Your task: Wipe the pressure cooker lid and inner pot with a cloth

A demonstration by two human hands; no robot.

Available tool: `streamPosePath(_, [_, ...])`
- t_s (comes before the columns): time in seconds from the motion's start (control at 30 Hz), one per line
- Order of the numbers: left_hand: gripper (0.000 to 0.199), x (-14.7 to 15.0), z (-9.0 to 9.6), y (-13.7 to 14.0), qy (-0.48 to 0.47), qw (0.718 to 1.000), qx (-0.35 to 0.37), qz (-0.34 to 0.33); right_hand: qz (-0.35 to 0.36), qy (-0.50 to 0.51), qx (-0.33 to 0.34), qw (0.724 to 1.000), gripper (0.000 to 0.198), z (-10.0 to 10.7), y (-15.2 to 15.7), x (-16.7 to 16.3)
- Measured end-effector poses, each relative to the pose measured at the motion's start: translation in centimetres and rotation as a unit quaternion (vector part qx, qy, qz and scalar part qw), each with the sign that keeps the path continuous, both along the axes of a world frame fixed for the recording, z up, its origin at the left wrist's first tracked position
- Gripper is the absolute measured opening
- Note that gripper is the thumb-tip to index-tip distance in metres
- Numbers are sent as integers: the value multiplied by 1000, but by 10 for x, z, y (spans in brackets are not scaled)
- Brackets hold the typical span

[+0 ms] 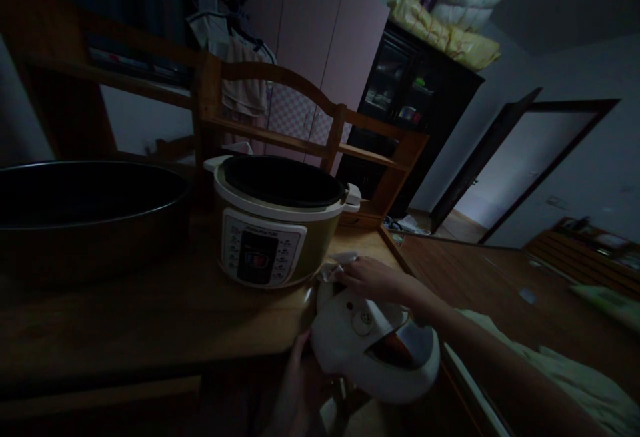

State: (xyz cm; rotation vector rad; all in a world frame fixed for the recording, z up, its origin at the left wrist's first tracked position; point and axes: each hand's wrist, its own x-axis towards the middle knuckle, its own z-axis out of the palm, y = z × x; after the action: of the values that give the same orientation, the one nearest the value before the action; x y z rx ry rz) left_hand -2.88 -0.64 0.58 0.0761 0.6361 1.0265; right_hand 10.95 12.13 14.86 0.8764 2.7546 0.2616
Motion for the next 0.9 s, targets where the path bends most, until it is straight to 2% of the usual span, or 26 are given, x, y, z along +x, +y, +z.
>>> streamPosePath(0.23, [51,0,-11,6,-28,999,0,-34,-52,-20,49,997,29,-11,12,2])
streamPosePath(0.33, [59,-1,-9,7,-37,998,-3,-44,-71,-32,61,995,30,-15,25,3])
streamPosePath(0.57, [59,-2,-1,6,-30,999,1,-40,-74,-46,59,994,32,-19,47,7])
streamPosePath(0.7, [63,-2,-3,6,-38,998,12,-48,-52,-31,31,998,30,-20,35,2])
streamPosePath(0.9, [60,-1,-4,7,-32,998,12,-47,-32,6,-20,999,31,-16,9,-4])
